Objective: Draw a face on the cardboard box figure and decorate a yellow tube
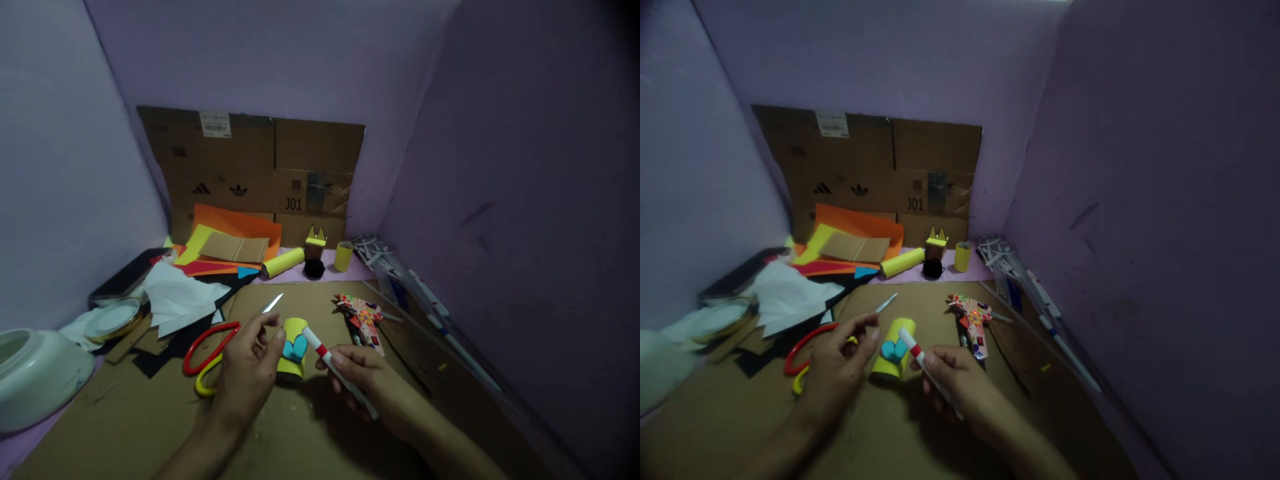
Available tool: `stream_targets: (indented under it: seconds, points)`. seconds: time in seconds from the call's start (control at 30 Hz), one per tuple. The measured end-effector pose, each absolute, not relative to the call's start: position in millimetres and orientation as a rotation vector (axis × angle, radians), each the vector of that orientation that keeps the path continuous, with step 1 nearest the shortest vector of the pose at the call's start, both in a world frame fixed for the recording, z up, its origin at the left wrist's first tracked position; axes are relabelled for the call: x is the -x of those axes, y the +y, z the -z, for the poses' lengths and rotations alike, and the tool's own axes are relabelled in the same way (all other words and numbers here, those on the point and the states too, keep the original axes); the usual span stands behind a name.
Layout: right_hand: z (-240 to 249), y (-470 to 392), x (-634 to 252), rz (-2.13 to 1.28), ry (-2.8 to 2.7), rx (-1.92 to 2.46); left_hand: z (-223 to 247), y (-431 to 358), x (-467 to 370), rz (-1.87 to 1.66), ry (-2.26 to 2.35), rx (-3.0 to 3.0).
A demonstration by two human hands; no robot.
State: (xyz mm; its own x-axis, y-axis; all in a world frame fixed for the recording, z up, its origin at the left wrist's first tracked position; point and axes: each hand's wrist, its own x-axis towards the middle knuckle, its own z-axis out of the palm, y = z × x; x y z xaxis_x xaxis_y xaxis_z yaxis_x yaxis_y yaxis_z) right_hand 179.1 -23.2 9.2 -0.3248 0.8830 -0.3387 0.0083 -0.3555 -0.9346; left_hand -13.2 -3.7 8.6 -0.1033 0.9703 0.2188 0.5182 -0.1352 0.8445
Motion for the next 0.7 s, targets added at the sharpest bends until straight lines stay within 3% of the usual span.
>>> stream_targets:
  seconds: [0.17,0.37,0.5,0.6,0.7]
  points:
    - [-19.3,-25.7,-194.0,-1.683,-1.264,1.183,-11.4,-16.8,7.7,-1.282,1.364,-1.506]
    - [-41.2,-24.3,-215.6,-1.312,-1.05,1.171,-14.1,-14.3,9.7,-1.324,1.434,-1.55]
    - [-77.5,-30.7,-251.4,-1.23,-1.282,1.372,-14.0,-10.7,10.7,-1.323,1.449,-1.565]
    - [-126.7,-34.1,-298.1,-0.807,-1.609,1.533,-10.0,-10.0,10.8,-1.305,1.452,-1.574]
    - [-169.9,-21.5,-328.9,-0.397,-1.559,1.615,-6.3,-11.0,10.5,-1.299,1.459,-1.573]
